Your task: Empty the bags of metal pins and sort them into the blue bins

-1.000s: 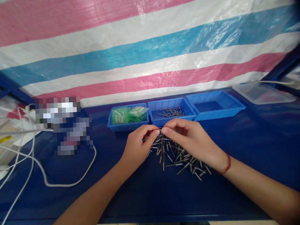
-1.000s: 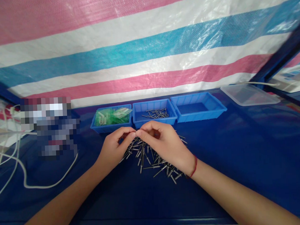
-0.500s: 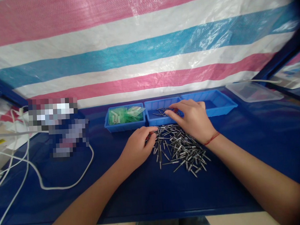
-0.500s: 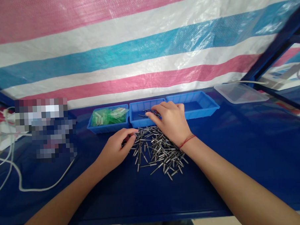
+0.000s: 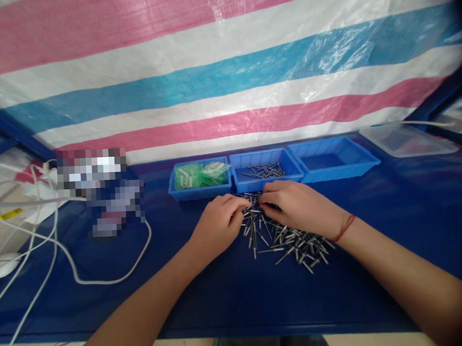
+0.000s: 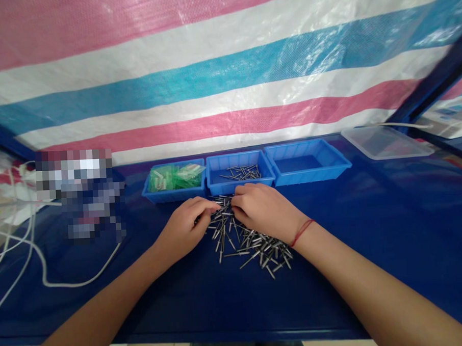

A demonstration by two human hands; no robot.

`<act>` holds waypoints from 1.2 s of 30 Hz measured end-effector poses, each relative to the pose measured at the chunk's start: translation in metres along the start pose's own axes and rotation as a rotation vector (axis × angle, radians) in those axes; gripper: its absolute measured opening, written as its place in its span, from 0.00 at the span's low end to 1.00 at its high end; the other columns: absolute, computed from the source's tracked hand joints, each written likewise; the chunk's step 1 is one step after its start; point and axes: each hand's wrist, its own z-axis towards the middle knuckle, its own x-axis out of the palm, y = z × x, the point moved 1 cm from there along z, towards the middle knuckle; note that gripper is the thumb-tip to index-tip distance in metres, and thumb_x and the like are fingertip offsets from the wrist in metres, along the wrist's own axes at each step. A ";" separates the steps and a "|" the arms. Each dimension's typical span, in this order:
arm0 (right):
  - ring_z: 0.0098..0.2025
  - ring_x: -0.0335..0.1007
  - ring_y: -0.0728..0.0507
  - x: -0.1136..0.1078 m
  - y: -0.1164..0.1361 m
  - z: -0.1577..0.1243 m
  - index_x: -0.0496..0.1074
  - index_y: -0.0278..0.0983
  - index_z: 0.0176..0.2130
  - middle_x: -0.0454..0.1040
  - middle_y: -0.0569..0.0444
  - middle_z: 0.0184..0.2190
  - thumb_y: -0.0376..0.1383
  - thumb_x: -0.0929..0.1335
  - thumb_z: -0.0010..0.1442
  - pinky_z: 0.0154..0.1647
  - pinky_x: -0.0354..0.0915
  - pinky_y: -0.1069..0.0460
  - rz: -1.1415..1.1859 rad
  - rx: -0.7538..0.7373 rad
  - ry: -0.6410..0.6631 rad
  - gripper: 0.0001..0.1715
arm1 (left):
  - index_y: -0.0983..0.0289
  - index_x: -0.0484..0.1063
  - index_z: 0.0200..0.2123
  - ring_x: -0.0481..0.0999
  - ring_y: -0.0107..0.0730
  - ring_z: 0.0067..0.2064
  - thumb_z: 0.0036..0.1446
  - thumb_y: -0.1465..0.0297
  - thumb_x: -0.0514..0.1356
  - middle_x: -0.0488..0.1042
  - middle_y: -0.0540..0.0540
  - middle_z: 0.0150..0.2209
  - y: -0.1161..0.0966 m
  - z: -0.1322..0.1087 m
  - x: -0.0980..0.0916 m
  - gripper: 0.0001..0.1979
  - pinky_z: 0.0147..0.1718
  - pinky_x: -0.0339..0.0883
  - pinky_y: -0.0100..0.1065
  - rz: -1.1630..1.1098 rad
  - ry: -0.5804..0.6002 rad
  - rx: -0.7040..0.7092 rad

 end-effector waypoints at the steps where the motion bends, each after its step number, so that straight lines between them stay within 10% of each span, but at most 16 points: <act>1: 0.34 0.68 0.44 0.000 0.000 0.000 0.75 0.34 0.32 0.71 0.49 0.30 0.33 0.61 0.63 0.36 0.59 0.50 0.006 0.003 0.005 0.14 | 0.63 0.73 0.41 0.72 0.35 0.43 0.61 0.76 0.51 0.76 0.53 0.41 -0.001 0.000 0.000 0.12 0.45 0.64 0.36 0.005 0.008 0.003; 36: 0.38 0.68 0.43 -0.003 0.005 -0.007 0.72 0.35 0.36 0.69 0.49 0.35 0.30 0.61 0.64 0.41 0.63 0.48 0.114 -0.009 0.071 0.11 | 0.62 0.73 0.40 0.72 0.34 0.40 0.61 0.76 0.52 0.76 0.52 0.39 -0.001 -0.001 0.000 0.11 0.41 0.63 0.34 0.037 0.059 0.025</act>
